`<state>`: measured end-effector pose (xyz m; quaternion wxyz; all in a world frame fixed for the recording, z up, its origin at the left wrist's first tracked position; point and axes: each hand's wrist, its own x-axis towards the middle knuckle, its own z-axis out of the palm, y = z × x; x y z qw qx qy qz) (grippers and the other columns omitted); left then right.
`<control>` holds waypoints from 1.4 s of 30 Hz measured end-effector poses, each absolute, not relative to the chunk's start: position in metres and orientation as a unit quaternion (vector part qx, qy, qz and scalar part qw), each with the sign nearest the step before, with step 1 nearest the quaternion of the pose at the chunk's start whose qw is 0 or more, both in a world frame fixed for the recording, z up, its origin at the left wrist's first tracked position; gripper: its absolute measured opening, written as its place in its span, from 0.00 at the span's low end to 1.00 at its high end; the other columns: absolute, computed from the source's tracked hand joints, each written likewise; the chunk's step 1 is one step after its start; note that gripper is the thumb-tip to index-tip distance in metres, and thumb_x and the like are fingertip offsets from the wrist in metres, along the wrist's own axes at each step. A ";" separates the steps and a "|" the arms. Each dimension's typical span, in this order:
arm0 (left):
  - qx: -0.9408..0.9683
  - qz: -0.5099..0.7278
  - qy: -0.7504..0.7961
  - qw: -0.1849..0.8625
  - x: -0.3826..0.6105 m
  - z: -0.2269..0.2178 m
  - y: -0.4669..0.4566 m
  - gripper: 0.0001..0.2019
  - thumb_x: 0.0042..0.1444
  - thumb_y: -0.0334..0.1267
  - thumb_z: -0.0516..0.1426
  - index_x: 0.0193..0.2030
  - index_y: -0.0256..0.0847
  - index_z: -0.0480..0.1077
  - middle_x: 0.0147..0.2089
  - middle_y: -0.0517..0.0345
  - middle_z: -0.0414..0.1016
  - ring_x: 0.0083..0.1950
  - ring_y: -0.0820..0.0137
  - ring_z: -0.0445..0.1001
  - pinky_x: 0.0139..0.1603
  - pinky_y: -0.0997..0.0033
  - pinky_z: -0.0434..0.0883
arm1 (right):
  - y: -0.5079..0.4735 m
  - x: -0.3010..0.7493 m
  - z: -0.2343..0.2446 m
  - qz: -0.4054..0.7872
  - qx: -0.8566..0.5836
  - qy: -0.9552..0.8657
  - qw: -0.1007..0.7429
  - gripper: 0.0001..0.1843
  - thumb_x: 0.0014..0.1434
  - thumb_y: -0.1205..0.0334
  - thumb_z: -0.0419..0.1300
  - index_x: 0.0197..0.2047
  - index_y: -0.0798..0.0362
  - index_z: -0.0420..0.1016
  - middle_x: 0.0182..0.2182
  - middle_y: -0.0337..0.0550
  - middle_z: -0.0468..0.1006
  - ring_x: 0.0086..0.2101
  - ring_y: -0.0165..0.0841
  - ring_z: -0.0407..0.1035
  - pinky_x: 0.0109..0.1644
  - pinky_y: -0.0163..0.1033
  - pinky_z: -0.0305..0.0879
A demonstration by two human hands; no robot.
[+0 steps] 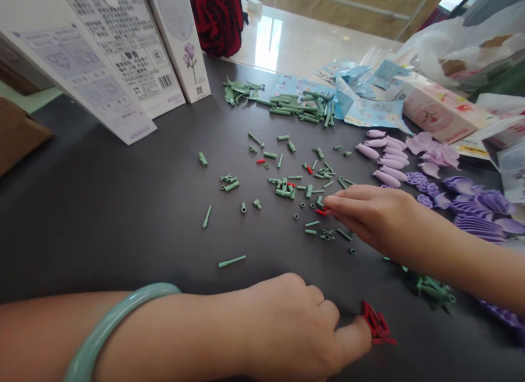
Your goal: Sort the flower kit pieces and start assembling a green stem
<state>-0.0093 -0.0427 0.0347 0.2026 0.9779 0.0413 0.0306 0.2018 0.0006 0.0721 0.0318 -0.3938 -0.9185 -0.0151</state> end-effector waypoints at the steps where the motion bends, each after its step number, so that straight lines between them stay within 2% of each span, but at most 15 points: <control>1: 0.978 0.032 0.040 0.204 -0.009 0.035 -0.043 0.18 0.67 0.40 0.56 0.60 0.37 0.65 0.31 0.62 0.78 0.27 0.67 0.74 0.21 0.65 0.62 | -0.001 0.200 0.071 -0.012 -0.410 -0.912 0.031 0.15 0.63 0.76 0.53 0.33 0.55 0.77 0.31 0.48 0.81 0.28 0.36 0.75 0.30 0.38 0.70; 7: 0.978 0.020 0.043 0.203 -0.009 0.036 -0.043 0.17 0.68 0.39 0.55 0.60 0.38 0.65 0.32 0.62 0.78 0.28 0.68 0.75 0.22 0.65 0.62 | -0.002 0.192 0.068 0.004 -0.452 -0.891 -0.040 0.13 0.62 0.76 0.55 0.33 0.55 0.78 0.32 0.47 0.81 0.29 0.37 0.76 0.32 0.38 0.71; 13: 0.978 0.027 0.037 0.203 -0.011 0.033 -0.043 0.17 0.67 0.40 0.56 0.60 0.37 0.65 0.32 0.62 0.78 0.27 0.68 0.74 0.21 0.65 0.61 | -0.001 0.190 0.064 -0.028 -0.404 -0.913 -0.039 0.16 0.61 0.80 0.53 0.31 0.54 0.75 0.28 0.46 0.77 0.30 0.37 0.74 0.35 0.38 0.67; 20: 0.979 0.035 0.040 0.198 -0.009 0.033 -0.044 0.18 0.67 0.39 0.56 0.60 0.37 0.64 0.31 0.62 0.78 0.27 0.68 0.75 0.21 0.65 0.61 | -0.004 0.182 0.067 -0.096 -0.358 -0.924 -0.095 0.13 0.49 0.82 0.56 0.27 0.54 0.74 0.28 0.48 0.77 0.30 0.38 0.70 0.35 0.39 0.66; 33: 0.979 0.036 0.034 0.198 -0.008 0.030 -0.045 0.19 0.66 0.41 0.57 0.60 0.36 0.64 0.34 0.61 0.79 0.29 0.66 0.76 0.22 0.64 0.64 | -0.015 0.171 0.060 -0.183 -0.368 -0.909 -0.066 0.13 0.46 0.82 0.54 0.27 0.58 0.76 0.25 0.53 0.77 0.25 0.42 0.71 0.27 0.40 0.60; 38: 0.979 0.043 0.037 0.195 -0.010 0.030 -0.044 0.20 0.65 0.42 0.58 0.59 0.36 0.64 0.33 0.60 0.79 0.30 0.67 0.76 0.22 0.65 0.62 | -0.014 0.172 0.060 -0.211 -0.354 -0.909 -0.059 0.13 0.47 0.81 0.55 0.25 0.56 0.75 0.23 0.50 0.75 0.25 0.40 0.68 0.28 0.40 0.59; 42: 0.979 0.030 0.033 0.199 -0.010 0.034 -0.043 0.18 0.66 0.42 0.57 0.60 0.37 0.65 0.33 0.60 0.79 0.29 0.67 0.75 0.22 0.65 0.62 | 0.002 0.170 0.074 -0.183 -0.328 -0.925 -0.055 0.14 0.50 0.81 0.55 0.25 0.54 0.74 0.26 0.49 0.76 0.27 0.38 0.67 0.31 0.40 0.59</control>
